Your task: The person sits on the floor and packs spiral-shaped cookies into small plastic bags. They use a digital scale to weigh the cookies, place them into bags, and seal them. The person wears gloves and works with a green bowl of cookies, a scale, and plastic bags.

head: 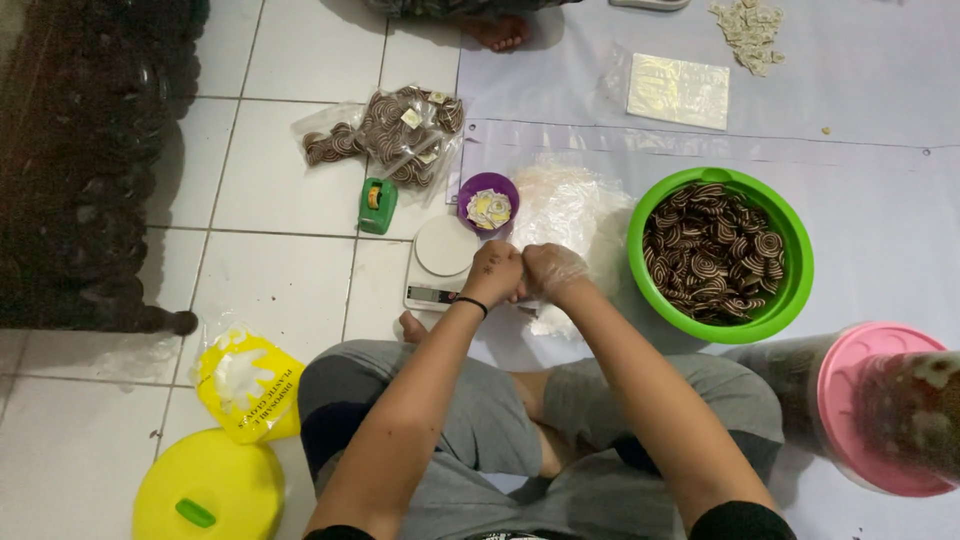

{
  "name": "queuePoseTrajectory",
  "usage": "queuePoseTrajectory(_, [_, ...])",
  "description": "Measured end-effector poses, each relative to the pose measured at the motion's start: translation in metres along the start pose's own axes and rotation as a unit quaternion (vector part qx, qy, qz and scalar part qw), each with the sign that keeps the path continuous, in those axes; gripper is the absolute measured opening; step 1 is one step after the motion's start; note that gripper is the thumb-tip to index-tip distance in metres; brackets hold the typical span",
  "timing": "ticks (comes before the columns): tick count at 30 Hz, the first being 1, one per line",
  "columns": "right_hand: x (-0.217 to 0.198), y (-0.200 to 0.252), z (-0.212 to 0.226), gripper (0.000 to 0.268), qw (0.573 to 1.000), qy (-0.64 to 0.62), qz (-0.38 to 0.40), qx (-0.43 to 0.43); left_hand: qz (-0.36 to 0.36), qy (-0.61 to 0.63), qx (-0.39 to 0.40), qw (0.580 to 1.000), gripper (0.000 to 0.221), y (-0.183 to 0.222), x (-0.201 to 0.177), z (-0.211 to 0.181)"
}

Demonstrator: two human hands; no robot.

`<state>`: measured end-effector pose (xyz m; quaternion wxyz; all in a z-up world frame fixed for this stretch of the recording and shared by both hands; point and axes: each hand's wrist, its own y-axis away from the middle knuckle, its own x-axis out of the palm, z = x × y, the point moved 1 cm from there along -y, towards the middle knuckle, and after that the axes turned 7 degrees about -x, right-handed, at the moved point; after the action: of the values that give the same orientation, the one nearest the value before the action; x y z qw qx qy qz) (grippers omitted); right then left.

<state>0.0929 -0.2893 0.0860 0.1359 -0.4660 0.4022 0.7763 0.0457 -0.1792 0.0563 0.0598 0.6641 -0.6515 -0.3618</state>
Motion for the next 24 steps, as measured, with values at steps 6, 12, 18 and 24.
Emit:
queuePoseTrajectory(6, [0.038,-0.039,-0.002,0.031,0.999,-0.018,0.024,0.013,0.01,0.078,-0.026,0.997,0.044,-0.017,0.002,0.031])
queuePoseTrajectory(12, [0.067,-0.067,-0.026,0.026,0.995,-0.091,0.023,-0.02,-0.025,0.136,-0.023,0.99,0.038,-0.017,-0.003,0.046])
queuePoseTrajectory(18, [-0.025,0.039,-0.012,0.03,0.902,-0.324,-0.242,-0.15,-0.041,0.244,-0.08,0.966,0.045,0.025,-0.031,0.029])
queuePoseTrajectory(24, [-0.026,0.069,-0.012,0.119,0.955,-0.285,-0.074,-0.016,-0.008,0.319,-0.094,0.943,0.047,0.01,-0.025,0.033])
